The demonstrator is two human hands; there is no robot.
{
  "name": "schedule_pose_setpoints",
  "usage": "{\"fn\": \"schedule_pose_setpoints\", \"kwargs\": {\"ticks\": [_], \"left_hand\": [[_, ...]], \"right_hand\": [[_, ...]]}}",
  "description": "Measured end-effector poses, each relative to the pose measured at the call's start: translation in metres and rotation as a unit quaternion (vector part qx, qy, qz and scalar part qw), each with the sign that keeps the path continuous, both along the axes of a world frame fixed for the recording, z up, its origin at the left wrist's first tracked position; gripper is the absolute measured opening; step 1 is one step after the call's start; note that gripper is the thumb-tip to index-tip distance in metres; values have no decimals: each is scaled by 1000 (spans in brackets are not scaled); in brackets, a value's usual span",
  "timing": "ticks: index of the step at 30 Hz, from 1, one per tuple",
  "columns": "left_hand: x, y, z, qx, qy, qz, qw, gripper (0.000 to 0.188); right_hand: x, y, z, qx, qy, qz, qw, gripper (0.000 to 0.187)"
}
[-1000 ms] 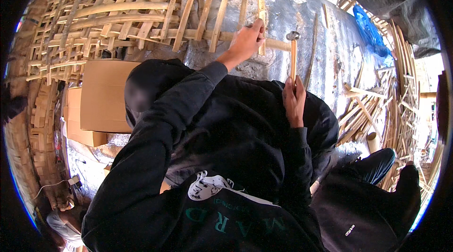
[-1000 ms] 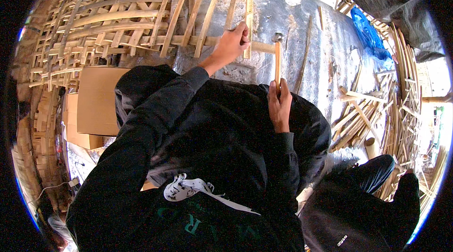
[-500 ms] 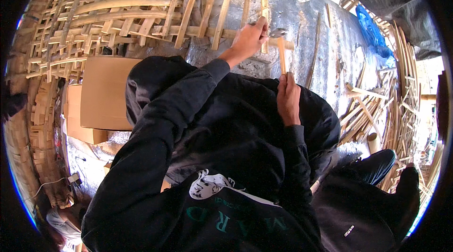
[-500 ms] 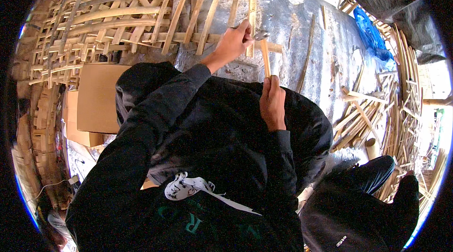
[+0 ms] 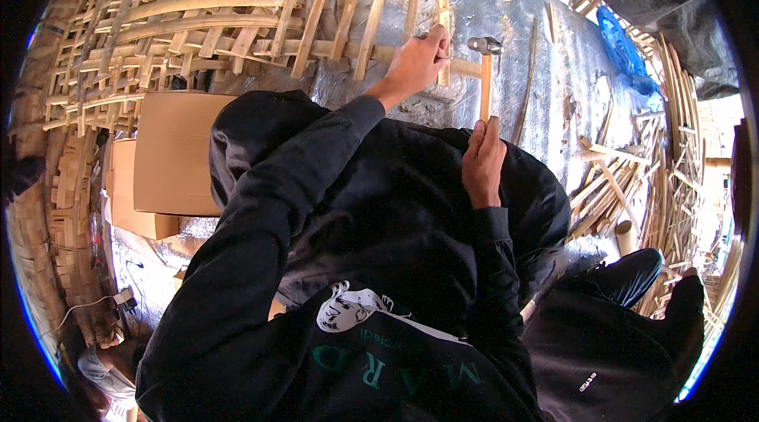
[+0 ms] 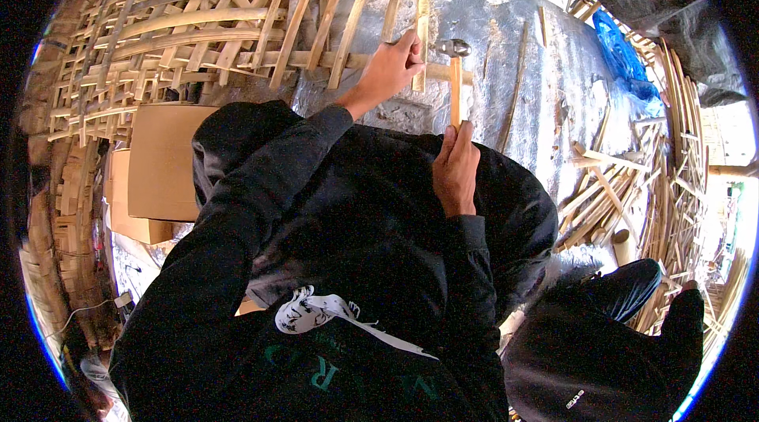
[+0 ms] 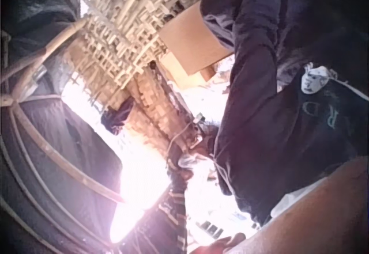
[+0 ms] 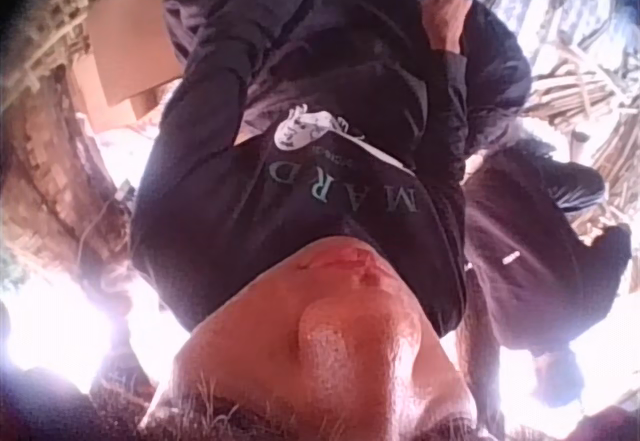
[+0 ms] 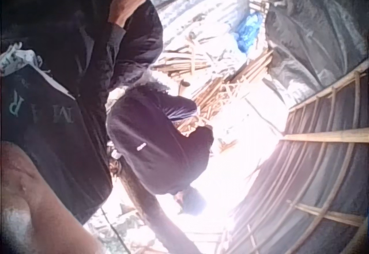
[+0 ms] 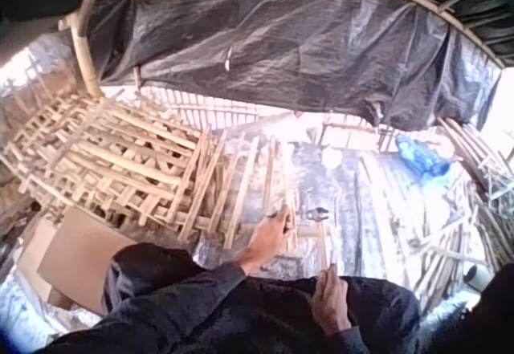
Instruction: The person assembles a series of wooden slats by hand using a small hammer to drive nails into the joints of a bamboo frame.
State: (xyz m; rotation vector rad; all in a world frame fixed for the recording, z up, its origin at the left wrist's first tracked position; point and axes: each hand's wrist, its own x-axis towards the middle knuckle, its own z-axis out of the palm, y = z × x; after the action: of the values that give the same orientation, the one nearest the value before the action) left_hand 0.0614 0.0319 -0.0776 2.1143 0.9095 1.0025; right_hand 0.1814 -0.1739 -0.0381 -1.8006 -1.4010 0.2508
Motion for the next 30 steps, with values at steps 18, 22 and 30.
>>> {"fn": "schedule_pose_setpoints", "kwargs": {"ticks": [18, 22, 30], "left_hand": [[-12, 19, -2, 73, 119, -63, 988, 65], [-9, 21, -3, 95, 180, -79, 976, 77], [-19, 26, -10, 72, 205, -88, 972, 85]], "right_hand": [[3, 0, -6, -49, -6, 6, 999, 20], [2, 0, -3, -25, 23, 4, 999, 20], [2, 1, -6, -77, -2, 3, 997, 18]]}}
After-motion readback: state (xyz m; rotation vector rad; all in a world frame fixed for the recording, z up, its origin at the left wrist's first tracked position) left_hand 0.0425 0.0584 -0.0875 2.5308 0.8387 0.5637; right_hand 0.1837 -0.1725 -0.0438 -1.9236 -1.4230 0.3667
